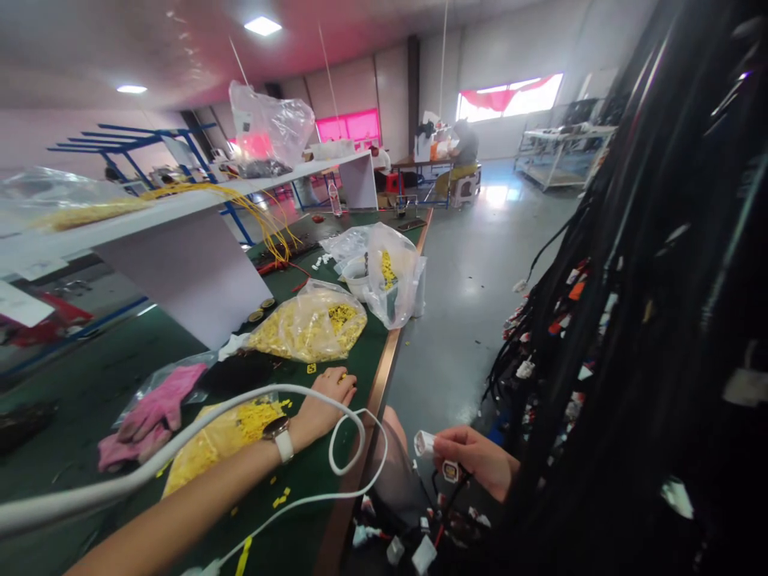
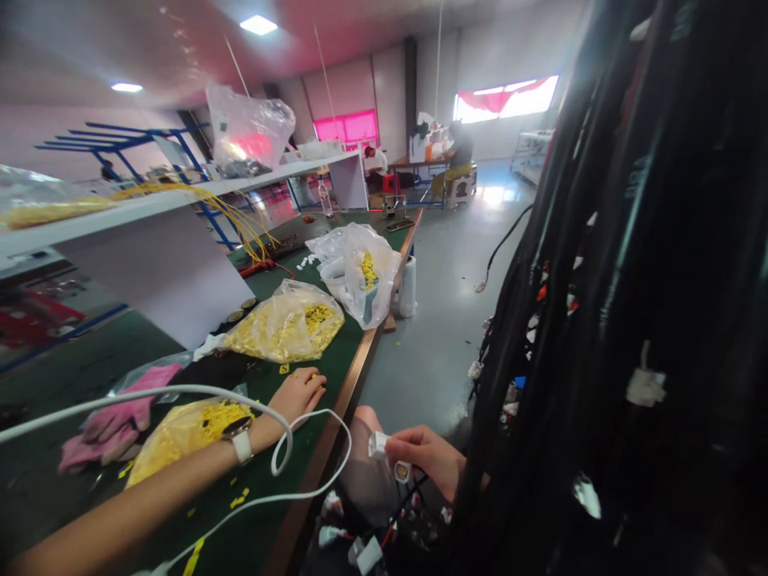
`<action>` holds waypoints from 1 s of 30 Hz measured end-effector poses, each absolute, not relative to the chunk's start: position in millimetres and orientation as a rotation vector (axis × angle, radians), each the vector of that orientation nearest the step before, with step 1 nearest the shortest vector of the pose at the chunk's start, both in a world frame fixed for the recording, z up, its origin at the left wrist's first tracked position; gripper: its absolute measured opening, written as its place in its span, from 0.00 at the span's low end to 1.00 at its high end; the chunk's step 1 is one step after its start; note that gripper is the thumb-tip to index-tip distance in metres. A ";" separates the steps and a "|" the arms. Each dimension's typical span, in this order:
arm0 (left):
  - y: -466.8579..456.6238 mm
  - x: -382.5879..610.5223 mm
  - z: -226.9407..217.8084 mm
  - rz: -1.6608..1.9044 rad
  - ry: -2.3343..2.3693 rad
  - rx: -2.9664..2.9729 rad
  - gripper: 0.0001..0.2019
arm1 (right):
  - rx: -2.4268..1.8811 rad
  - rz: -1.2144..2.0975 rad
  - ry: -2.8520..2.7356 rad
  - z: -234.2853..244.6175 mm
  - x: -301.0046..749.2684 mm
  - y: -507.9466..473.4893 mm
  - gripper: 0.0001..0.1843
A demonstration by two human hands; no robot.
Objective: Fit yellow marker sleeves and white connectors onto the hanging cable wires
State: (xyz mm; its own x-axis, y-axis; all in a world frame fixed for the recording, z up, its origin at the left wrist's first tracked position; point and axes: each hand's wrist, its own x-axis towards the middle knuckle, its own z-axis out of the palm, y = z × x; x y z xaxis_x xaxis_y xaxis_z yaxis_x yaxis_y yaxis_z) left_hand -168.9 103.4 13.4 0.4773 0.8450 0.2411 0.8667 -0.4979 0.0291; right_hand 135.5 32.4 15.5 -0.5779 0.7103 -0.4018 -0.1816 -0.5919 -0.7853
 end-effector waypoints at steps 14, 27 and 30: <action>119.1 -202.7 63.6 -0.167 -1.968 -2.627 0.19 | -0.955 2.187 -1.029 17.5 138.5 32.9 0.20; 135.6 -206.9 61.8 0.248 -2.132 -2.323 0.13 | -0.993 2.186 -0.984 20.2 136.2 30.1 0.20; 132.8 -198.5 66.9 0.252 -2.121 -2.304 0.13 | -1.011 2.176 -0.979 21.0 136.8 28.9 0.19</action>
